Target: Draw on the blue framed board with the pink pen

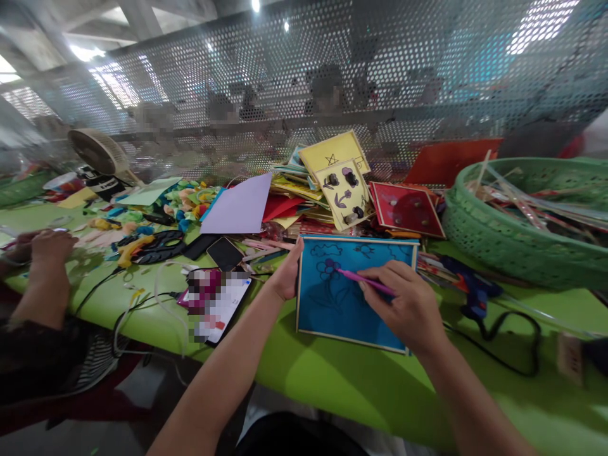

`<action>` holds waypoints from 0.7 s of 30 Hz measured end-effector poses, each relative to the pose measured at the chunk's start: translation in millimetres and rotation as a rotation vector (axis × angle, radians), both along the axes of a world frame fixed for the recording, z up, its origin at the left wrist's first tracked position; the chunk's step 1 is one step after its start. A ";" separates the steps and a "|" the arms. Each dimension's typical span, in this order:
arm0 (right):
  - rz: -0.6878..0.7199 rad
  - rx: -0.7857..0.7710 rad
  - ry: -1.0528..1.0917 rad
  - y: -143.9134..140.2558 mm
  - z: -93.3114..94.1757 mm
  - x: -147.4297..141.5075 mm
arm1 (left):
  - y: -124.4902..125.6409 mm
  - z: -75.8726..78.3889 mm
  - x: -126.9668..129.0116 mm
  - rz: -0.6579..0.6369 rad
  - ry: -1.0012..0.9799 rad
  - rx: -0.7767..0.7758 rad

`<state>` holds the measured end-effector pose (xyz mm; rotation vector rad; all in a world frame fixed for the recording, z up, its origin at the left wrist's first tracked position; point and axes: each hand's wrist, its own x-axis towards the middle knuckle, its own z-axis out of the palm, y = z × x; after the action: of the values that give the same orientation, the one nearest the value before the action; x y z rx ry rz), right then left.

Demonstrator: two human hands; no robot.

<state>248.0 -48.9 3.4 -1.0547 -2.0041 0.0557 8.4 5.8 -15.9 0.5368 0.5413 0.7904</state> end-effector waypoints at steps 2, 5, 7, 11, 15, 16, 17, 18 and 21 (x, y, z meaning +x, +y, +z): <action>-0.009 0.001 0.001 -0.3 0.6 0.1 | 1.0 -2.2 -0.6 -0.017 -0.025 0.008; -0.021 0.012 0.007 -1.0 1.9 -0.2 | 1.5 -3.8 -1.3 -0.032 -0.039 -0.002; -0.026 0.017 0.009 -1.1 2.2 -0.4 | 1.5 -3.7 -1.3 -0.034 -0.050 -0.017; -0.032 0.008 0.006 -0.5 2.2 -0.7 | 1.0 -1.5 -0.5 -0.017 -0.062 -0.014; -0.012 0.014 -0.004 -0.4 2.6 -0.2 | 0.2 0.6 -0.4 0.015 0.009 -0.018; -0.010 0.013 -0.006 -0.5 3.0 -0.1 | 0.2 0.6 -0.5 0.018 0.020 -0.018; -0.009 0.013 -0.005 -0.7 3.4 0.0 | 0.3 0.3 -0.6 0.017 0.027 -0.017; -0.008 0.011 -0.001 -0.9 3.9 -0.1 | 0.6 -0.2 -0.6 0.012 0.031 -0.016; -0.013 0.001 0.010 -1.6 5.2 -0.4 | 2.1 -3.3 -0.5 -0.001 0.033 -0.007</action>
<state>247.5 -50.5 8.7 -1.0648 -1.9883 0.0534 7.9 7.9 -19.2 0.5439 0.5740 0.7793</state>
